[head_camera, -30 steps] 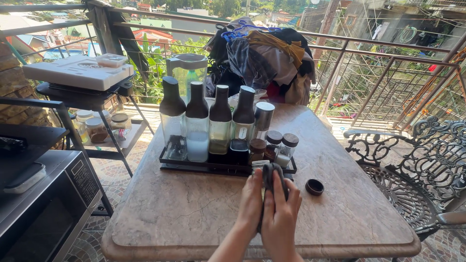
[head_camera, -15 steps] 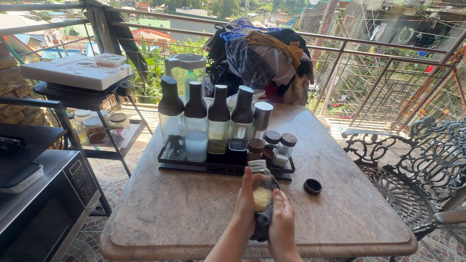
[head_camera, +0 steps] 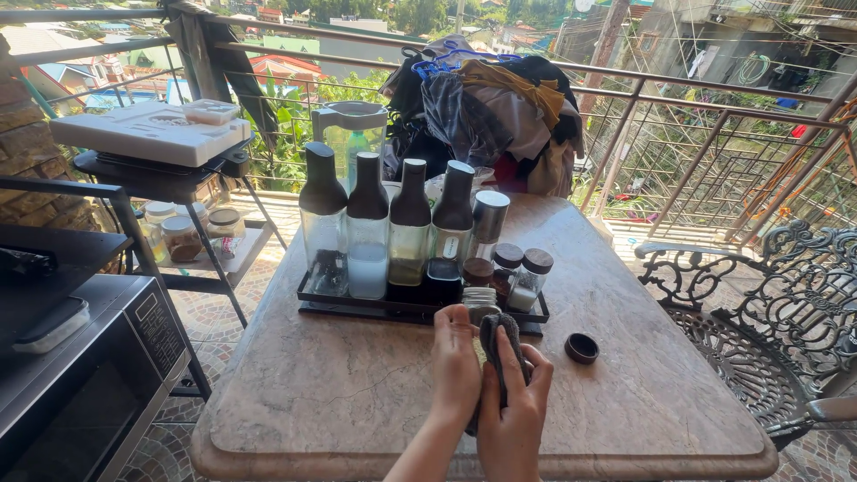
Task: The person washes a cloth at a sink, then moves to a table to wipe and dry several small glass spice jars with the cloth. The person handles the jars one at a time, wiping the exterior and lids before placing them back on the tray.
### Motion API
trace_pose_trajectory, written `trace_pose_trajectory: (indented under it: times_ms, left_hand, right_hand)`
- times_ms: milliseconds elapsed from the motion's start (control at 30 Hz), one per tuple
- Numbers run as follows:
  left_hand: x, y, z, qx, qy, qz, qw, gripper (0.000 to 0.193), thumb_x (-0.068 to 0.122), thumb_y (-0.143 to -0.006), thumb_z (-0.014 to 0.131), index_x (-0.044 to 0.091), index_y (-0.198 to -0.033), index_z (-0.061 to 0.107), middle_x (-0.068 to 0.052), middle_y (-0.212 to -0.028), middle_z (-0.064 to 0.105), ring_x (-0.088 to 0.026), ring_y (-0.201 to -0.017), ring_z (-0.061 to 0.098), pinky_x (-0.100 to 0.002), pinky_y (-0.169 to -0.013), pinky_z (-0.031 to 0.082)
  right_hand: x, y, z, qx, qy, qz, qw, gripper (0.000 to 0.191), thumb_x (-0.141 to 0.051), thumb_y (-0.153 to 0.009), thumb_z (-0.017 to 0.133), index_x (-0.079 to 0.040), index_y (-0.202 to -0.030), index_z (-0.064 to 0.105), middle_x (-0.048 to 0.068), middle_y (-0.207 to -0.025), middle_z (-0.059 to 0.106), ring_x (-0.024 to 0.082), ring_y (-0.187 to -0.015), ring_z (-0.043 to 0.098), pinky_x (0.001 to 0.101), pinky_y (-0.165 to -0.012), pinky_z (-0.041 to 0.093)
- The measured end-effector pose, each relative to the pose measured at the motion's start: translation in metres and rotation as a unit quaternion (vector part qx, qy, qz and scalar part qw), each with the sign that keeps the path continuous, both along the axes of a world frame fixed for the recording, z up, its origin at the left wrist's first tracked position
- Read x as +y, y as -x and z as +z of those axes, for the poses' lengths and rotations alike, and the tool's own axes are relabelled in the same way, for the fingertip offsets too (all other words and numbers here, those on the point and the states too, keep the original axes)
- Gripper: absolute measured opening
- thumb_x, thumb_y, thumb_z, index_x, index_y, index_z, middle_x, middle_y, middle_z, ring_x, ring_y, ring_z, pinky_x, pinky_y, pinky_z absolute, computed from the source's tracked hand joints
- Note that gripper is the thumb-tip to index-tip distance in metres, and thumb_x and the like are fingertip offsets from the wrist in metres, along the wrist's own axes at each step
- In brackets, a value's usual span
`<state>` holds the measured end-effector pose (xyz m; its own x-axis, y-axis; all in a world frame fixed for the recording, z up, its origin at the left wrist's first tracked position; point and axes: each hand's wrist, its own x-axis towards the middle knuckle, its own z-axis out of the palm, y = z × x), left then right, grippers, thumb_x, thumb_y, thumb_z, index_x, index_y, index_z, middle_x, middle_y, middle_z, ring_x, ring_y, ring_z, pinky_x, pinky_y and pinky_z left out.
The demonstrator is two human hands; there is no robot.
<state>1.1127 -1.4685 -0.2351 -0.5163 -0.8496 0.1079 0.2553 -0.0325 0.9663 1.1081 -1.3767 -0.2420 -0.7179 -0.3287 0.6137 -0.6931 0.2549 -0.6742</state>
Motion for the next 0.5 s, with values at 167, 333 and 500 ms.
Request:
trace_pose_trajectory:
  times_ms: [167,333,500]
  left_hand:
    - [0.001,0.000,0.002,0.056,-0.040,-0.081,0.994,0.056,0.058,-0.101,0.040,0.005,-0.114,0.054,-0.006,-0.095,0.066,-0.016,-0.085,0.066,-0.034,-0.074,0.056]
    - [0.003,-0.004,0.000,0.103,-0.009,-0.078,0.992,0.054,0.056,-0.098,0.047,0.006,-0.111,0.062,-0.003,-0.099,0.067,-0.013,-0.093,0.064,-0.029,-0.083,0.053]
    - [0.009,-0.008,0.001,0.154,-0.080,-0.104,0.979,0.051,0.052,-0.098,0.057,0.003,-0.111,0.063,-0.004,-0.095,0.063,-0.013,-0.090,0.057,-0.030,-0.081,0.048]
  right_hand:
    - [0.000,0.000,0.005,0.108,-0.056,0.005,0.993,0.050,-0.005,-0.092,0.060,-0.016,-0.141,0.064,0.015,-0.131,0.048,0.033,-0.123,0.049,0.0435,-0.103,0.043]
    - [-0.011,0.021,0.028,-0.171,0.042,0.056,0.983,0.041,-0.017,-0.100,0.054,-0.011,-0.139,0.067,0.014,-0.115,0.056,0.026,-0.094,0.056,0.0373,-0.082,0.048]
    - [-0.011,0.031,0.020,-0.388,0.180,0.106,0.898,0.046,-0.028,-0.099,0.050,0.003,-0.128,0.066,0.008,-0.100,0.074,0.011,-0.088,0.068,0.0247,-0.079,0.052]
